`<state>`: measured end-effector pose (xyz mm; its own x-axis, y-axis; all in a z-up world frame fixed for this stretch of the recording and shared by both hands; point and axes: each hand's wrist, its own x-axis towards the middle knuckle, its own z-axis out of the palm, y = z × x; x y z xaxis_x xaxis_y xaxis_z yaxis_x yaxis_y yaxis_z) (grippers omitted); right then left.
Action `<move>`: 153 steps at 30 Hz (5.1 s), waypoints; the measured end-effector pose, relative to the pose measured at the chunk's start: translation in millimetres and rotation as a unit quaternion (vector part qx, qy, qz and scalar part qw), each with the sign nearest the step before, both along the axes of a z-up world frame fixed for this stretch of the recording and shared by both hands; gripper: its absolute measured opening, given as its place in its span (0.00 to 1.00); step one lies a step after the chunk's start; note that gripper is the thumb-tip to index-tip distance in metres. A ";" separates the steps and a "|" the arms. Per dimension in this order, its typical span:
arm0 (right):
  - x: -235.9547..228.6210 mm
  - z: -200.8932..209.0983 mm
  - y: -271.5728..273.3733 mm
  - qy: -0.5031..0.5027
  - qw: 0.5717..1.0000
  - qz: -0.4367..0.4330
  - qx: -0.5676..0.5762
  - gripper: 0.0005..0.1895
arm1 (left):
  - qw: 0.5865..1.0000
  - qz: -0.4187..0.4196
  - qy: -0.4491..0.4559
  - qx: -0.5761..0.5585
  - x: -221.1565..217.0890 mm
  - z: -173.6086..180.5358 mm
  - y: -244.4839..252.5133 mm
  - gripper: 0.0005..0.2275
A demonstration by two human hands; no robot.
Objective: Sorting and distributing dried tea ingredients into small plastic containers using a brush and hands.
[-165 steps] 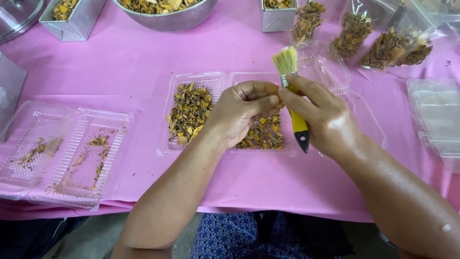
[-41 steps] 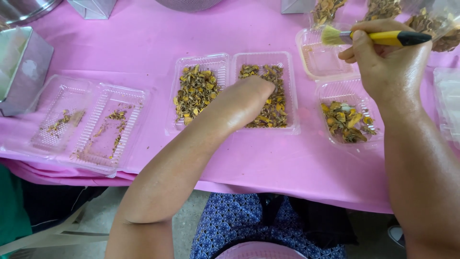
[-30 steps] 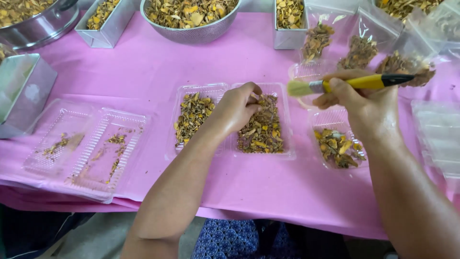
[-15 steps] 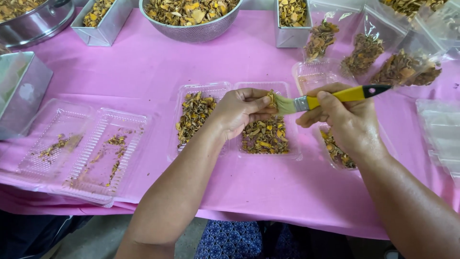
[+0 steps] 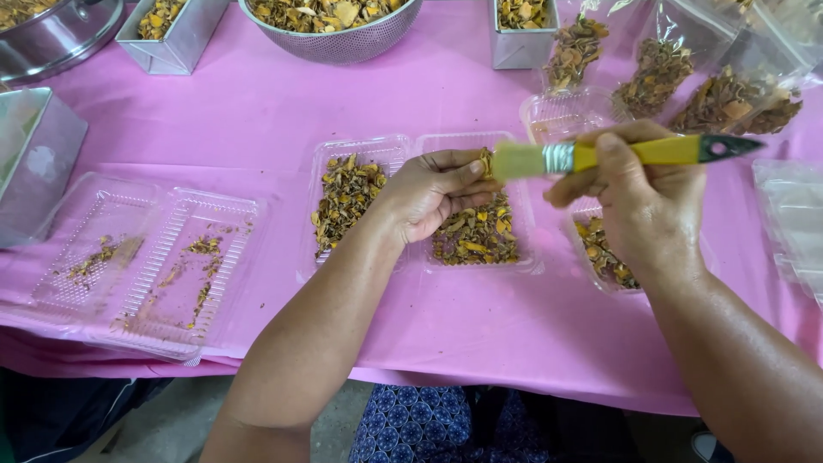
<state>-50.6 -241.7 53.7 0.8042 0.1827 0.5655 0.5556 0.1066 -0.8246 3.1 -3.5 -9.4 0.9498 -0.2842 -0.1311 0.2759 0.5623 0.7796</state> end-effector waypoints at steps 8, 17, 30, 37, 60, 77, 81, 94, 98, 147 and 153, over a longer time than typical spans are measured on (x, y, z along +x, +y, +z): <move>-1.7 11.1 5.0 0.062 0.992 -0.029 -0.104 0.09 | 0.932 0.012 -0.105 0.347 -14.7 28.2 3.4 0.13; -0.7 17.4 5.4 0.067 0.992 -0.051 -0.098 0.11 | 0.813 0.035 -0.169 0.556 -17.6 36.6 9.0 0.10; -1.0 15.8 6.9 0.074 0.991 -0.041 -0.099 0.12 | 0.835 0.046 -0.170 0.521 -23.9 40.0 8.7 0.07; 3.4 2.2 6.3 0.031 0.997 0.059 -0.026 0.12 | 0.961 0.017 -0.121 0.247 -12.2 23.9 4.0 0.21; 0.1 8.1 3.5 0.115 0.973 -0.019 -0.198 0.09 | 0.972 0.055 -0.084 0.211 1.8 2.8 1.8 0.27; 41.7 8.2 -45.3 -0.016 0.994 -0.109 -0.025 0.06 | 0.879 0.069 -0.183 0.436 -30.7 46.2 -12.1 0.16; 75.7 8.9 -60.1 0.004 0.978 -0.191 0.083 0.08 | 0.768 0.050 -0.357 0.530 -35.1 66.7 -68.3 0.04; 72.7 7.0 -59.1 -0.001 0.983 -0.183 0.032 0.09 | 0.553 -0.148 -0.458 0.681 -34.9 81.0 -125.5 0.05; 74.5 5.1 -58.9 0.000 0.982 -0.187 0.022 0.07 | 0.616 -0.136 -0.261 0.731 -42.3 98.5 -58.9 0.12; 43.8 4.5 -34.8 -0.033 0.983 -0.144 -0.112 0.08 | 0.556 -0.271 -0.360 0.699 -63.7 56.2 -36.2 0.24; 44.3 2.5 -35.1 -0.039 0.985 -0.129 -0.109 0.09 | 0.556 -0.178 -0.373 0.721 -67.7 72.4 -20.9 0.25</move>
